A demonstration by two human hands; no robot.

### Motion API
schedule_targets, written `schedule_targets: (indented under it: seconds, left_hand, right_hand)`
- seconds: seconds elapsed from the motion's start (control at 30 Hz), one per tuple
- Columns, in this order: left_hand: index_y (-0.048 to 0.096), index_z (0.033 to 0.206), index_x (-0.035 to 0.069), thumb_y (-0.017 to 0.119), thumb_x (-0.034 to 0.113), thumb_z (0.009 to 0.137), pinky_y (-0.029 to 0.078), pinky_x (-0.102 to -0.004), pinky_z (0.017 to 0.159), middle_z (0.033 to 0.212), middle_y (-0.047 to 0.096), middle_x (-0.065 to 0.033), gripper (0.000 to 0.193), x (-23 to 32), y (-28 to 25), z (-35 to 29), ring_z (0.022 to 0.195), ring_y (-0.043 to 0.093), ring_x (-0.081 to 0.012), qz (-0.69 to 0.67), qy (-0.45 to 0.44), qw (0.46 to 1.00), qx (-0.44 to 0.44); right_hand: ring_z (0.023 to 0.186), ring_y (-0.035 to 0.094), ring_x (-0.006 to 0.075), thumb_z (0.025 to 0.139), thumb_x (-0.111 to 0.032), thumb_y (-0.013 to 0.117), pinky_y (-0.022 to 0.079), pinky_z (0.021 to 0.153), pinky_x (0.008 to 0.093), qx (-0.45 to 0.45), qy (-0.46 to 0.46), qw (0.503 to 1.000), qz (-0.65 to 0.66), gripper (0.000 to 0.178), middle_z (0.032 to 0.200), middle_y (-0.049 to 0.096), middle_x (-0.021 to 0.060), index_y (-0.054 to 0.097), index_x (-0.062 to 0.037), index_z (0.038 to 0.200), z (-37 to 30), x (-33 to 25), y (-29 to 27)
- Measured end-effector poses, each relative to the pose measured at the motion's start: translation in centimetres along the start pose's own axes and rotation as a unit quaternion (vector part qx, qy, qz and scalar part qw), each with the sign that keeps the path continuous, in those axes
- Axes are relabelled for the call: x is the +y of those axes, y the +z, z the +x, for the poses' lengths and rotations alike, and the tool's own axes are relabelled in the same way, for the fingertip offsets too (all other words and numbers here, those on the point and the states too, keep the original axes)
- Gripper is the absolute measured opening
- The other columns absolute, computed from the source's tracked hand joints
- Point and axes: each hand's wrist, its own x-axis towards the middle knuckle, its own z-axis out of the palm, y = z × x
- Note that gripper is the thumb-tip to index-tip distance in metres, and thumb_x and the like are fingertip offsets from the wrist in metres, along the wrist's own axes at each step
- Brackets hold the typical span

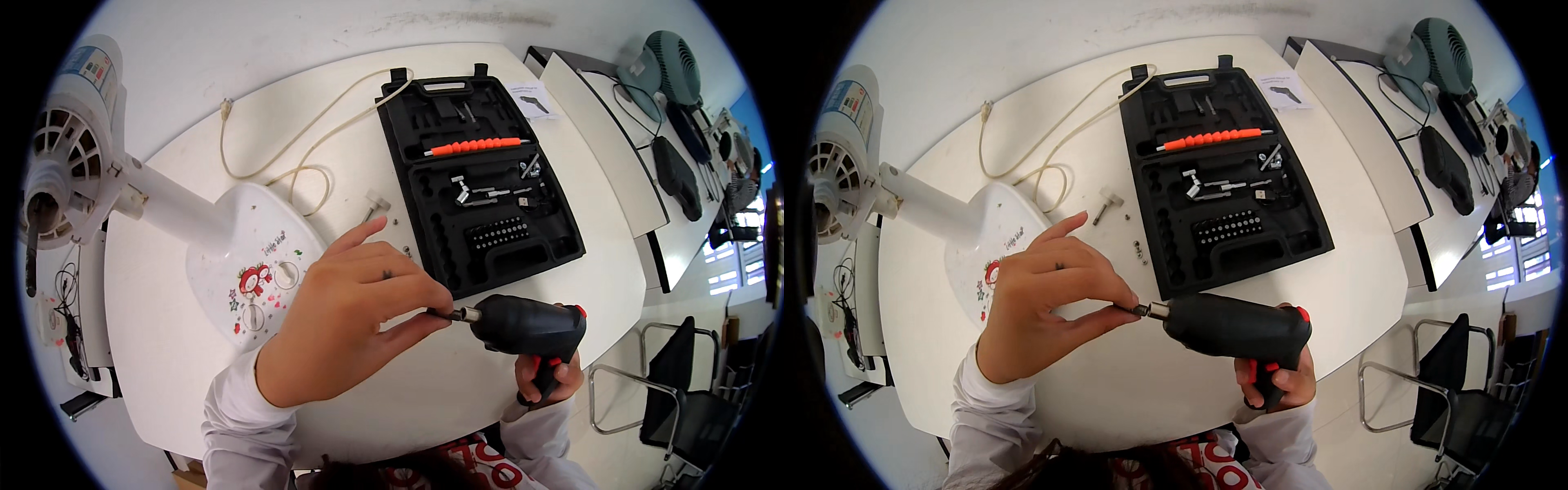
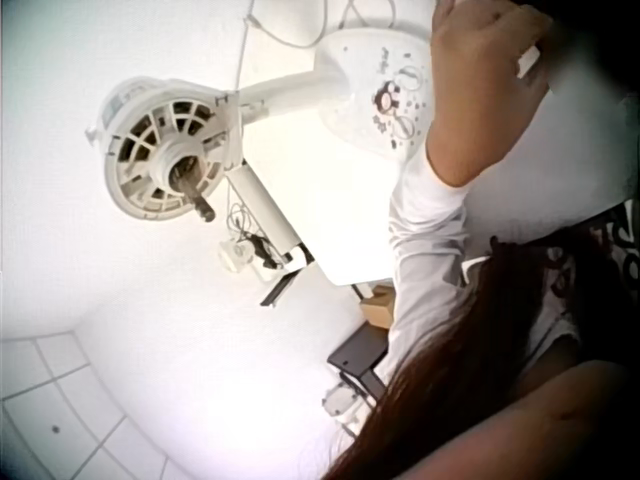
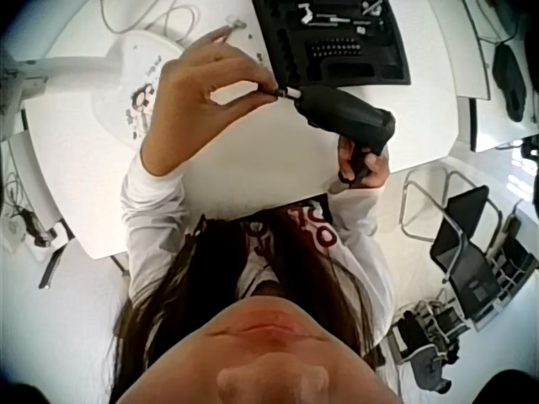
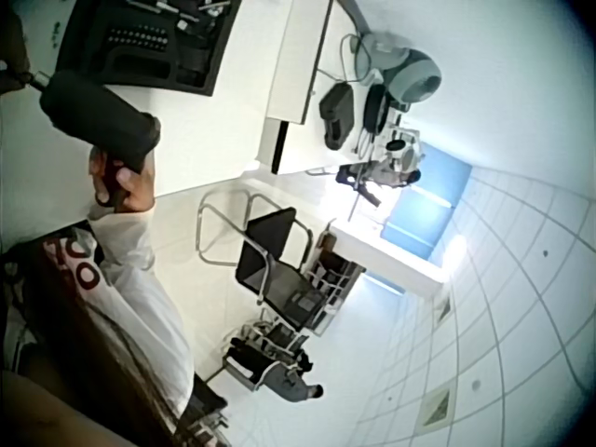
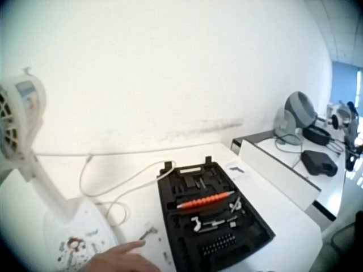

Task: The person assembles a white pedestal fan on a white desk. They attach the motor housing to the neck, insert and tighten screws with a cordless screwdriver, and connect the power cord to the base. The fan remains disassembled with blades not attached by the end of the clip.

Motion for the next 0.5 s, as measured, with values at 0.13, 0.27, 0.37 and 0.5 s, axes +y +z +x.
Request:
schedule_targets:
  seconds: [0.13, 0.27, 0.37, 0.5]
  left_hand:
    - [0.067, 0.072, 0.014, 0.079, 0.003, 0.059, 0.039, -0.0481, 0.097, 0.068, 0.062, 0.0038, 0.021, 0.07, -0.02, 0.1, 0.07, 0.061, -0.0129, 0.017, 0.0, 1.0, 0.008]
    - [0.067, 0.071, 0.013, 0.079, 0.003, 0.057, 0.04, -0.0482, 0.096, 0.068, 0.062, 0.0032, 0.02, -0.13, -0.06, 0.1, 0.069, 0.06, -0.013, 0.017, 0.002, 1.0, -0.001]
    - [0.067, 0.07, 0.011, 0.079, 0.004, 0.057, 0.042, -0.048, 0.095, 0.066, 0.06, 0.0019, 0.02, -0.2, -0.24, -0.01, 0.067, 0.059, -0.0138, 0.008, 0.009, 1.0, -0.007]
    - [0.065, 0.069, 0.009, 0.078, 0.003, 0.057, 0.045, -0.0458, 0.094, 0.063, 0.057, -0.0004, 0.018, -0.28, -0.37, -0.33, 0.064, 0.058, -0.0156, 0.02, 0.035, 0.999, -0.032]
  right_hand:
    - [0.058, 0.06, 0.0283, 0.063, -0.012, 0.069, 0.044, 0.031, 0.0258, 0.006, 0.014, 1.0, -0.017, 0.073, 0.098, 0.055, 0.0254, 0.029, -0.0044, 0.123, -0.09, -0.08, -0.12]
    - [0.057, 0.059, 0.0278, 0.063, -0.012, 0.067, 0.044, 0.032, 0.0258, 0.012, 0.015, 1.0, -0.019, 0.074, 0.098, 0.055, 0.0259, 0.029, -0.0046, 0.125, -0.05, 0.0, 0.24]
    - [0.057, 0.059, 0.0279, 0.062, -0.012, 0.066, 0.043, 0.032, 0.026, 0.005, 0.026, 0.999, -0.025, 0.074, 0.099, 0.056, 0.0266, 0.029, -0.0032, 0.125, -0.06, -0.06, 0.1]
    - [0.059, 0.06, 0.0292, 0.06, -0.011, 0.065, 0.043, 0.032, 0.0262, 0.019, 0.044, 0.998, -0.049, 0.074, 0.1, 0.056, 0.0272, 0.029, -0.0003, 0.124, -0.04, -0.29, 0.67]
